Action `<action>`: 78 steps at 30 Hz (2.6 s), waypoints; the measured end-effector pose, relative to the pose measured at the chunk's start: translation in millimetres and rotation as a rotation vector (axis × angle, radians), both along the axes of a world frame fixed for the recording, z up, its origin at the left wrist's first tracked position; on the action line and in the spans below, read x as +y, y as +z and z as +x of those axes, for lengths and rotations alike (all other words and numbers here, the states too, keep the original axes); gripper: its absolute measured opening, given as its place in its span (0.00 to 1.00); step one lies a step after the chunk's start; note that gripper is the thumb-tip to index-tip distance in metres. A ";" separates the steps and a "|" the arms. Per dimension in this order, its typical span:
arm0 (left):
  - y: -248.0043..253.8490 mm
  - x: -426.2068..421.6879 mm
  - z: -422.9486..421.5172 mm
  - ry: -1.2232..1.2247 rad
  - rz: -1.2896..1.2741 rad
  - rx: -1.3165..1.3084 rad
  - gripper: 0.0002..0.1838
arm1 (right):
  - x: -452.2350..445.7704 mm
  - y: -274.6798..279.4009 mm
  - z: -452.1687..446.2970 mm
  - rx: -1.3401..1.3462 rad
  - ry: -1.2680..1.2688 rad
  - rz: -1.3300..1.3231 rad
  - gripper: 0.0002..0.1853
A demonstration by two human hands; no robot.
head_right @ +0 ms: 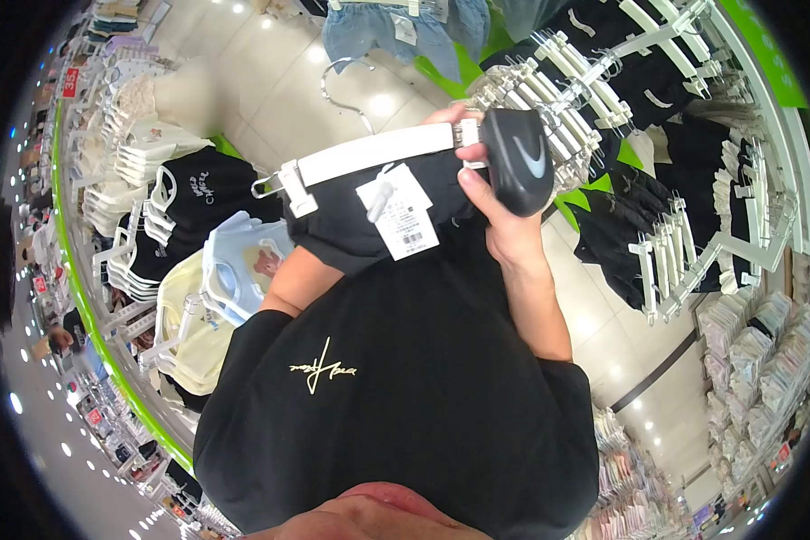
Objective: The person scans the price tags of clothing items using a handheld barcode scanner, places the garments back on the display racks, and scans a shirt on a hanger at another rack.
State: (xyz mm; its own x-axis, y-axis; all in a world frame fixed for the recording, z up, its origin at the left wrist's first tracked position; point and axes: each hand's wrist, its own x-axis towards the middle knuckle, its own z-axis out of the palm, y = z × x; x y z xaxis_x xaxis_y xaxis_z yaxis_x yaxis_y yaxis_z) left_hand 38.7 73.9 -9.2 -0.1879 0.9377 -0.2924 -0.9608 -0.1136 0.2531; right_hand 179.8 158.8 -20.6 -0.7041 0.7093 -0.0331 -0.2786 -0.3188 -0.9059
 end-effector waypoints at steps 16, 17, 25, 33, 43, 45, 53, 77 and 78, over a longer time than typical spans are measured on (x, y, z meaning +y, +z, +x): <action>-27.7 -36.3 -7.5 0.559 -0.519 1.194 0.16 | 13.8 -5.5 11.2 -0.042 -0.451 0.368 0.31; -31.7 -35.6 -10.8 0.622 -0.542 1.283 0.16 | 13.8 -3.7 8.2 -0.030 -0.462 0.381 0.31; -70.9 -67.2 -23.5 0.437 -0.523 1.221 0.12 | 48.6 6.0 17.4 0.067 -0.611 0.120 0.23; -79.2 -98.5 -26.6 0.323 -0.634 1.448 0.12 | 61.0 -5.1 23.5 0.028 -0.613 0.023 0.28; -72.5 -107.6 -36.5 0.324 -0.524 1.398 0.23 | 58.3 -2.9 23.6 0.057 -0.624 -0.022 0.27; -69.5 -113.0 -40.7 0.284 -0.502 1.334 0.22 | 55.8 -0.9 24.3 0.049 -0.646 -0.018 0.27; -33.4 -112.6 -38.9 0.226 -0.490 1.277 0.13 | 54.8 -2.4 24.8 0.039 -0.642 -0.041 0.26; -11.3 -90.6 -40.2 0.103 -0.167 1.031 0.33 | 29.1 21.4 23.5 0.005 -0.519 -0.082 0.29; 0.7 -81.5 -31.0 0.176 -0.252 1.021 0.26 | 24.7 25.2 20.0 0.046 -0.495 -0.114 0.32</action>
State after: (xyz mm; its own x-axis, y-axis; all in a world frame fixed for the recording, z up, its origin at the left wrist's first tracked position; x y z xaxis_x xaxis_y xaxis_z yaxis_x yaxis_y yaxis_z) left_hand 7.7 -7.6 -8.5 -0.5806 0.8078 -0.1020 -0.2555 -0.0618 0.9648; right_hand 199.8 183.5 4.6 -0.2875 0.9518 -0.1066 -0.4596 -0.2347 -0.8565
